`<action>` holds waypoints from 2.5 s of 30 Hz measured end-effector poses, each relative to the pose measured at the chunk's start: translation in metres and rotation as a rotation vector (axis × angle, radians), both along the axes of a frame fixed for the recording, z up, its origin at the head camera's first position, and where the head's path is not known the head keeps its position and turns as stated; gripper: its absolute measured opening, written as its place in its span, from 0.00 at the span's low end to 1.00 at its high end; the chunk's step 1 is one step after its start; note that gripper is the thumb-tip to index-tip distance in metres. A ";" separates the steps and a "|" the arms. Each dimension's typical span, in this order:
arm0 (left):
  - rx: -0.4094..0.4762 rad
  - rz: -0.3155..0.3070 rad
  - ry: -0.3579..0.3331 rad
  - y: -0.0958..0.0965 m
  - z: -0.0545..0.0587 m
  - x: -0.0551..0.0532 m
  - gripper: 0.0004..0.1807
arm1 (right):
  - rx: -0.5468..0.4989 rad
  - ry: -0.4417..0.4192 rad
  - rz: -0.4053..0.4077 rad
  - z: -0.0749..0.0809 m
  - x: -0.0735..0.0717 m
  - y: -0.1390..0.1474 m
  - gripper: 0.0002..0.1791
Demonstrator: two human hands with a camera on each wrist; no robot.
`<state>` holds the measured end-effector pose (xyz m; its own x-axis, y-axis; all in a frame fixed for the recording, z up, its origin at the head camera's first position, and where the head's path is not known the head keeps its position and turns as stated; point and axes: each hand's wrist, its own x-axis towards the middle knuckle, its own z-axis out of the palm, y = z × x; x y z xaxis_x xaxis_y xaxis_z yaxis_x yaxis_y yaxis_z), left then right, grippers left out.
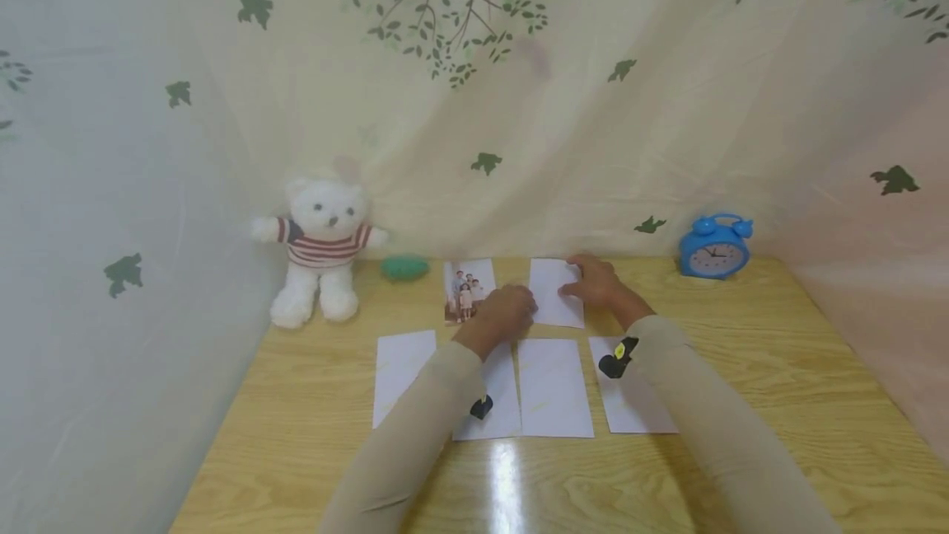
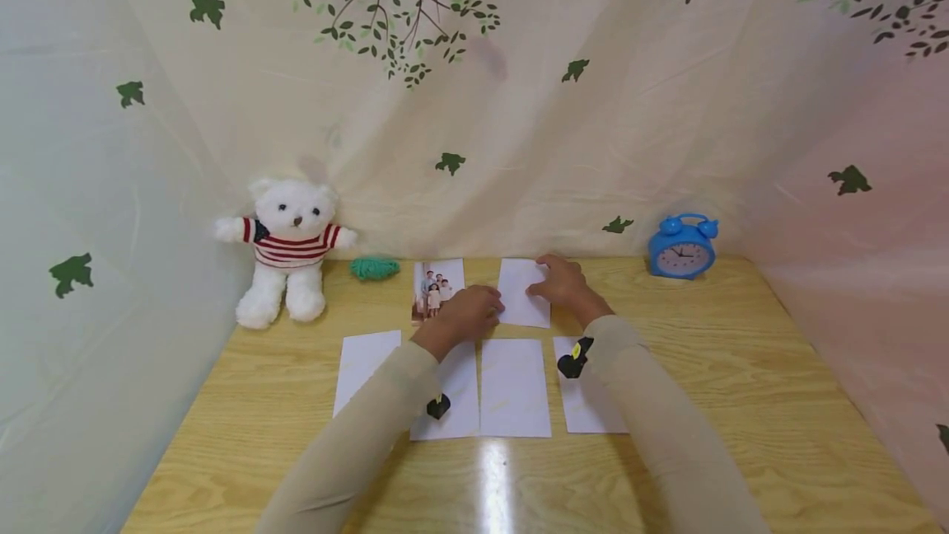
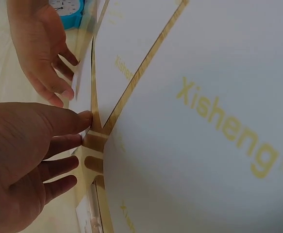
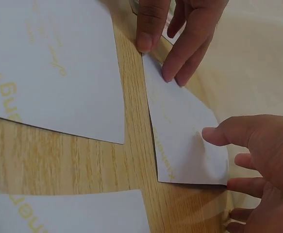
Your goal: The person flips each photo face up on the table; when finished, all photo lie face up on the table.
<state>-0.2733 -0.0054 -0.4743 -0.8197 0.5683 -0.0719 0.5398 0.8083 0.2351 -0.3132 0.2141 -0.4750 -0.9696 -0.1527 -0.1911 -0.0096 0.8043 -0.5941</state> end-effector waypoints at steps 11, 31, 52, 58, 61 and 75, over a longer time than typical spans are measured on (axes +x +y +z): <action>-0.028 0.028 -0.008 0.003 0.003 0.001 0.14 | -0.205 0.023 -0.099 -0.005 -0.009 0.006 0.34; -0.094 0.153 0.061 0.036 0.004 0.007 0.27 | -0.533 0.150 -0.275 0.012 -0.003 0.011 0.28; -0.040 0.289 -0.018 0.050 0.005 0.020 0.41 | -0.674 0.159 -0.289 0.020 -0.003 -0.005 0.26; -0.007 0.289 -0.024 0.047 0.012 0.024 0.36 | -0.699 0.144 -0.311 0.019 -0.004 -0.005 0.26; 0.023 0.287 -0.022 0.045 0.015 0.025 0.33 | -0.721 0.131 -0.311 0.019 -0.005 -0.006 0.26; 0.155 0.305 0.077 0.040 0.015 0.023 0.29 | -0.898 0.069 -0.337 0.039 0.009 -0.013 0.28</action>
<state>-0.2502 0.0343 -0.4597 -0.9529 0.2962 0.0649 0.3004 0.8930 0.3352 -0.3043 0.2009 -0.4361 -0.9941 0.0742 -0.0789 0.0803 0.0163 -0.9966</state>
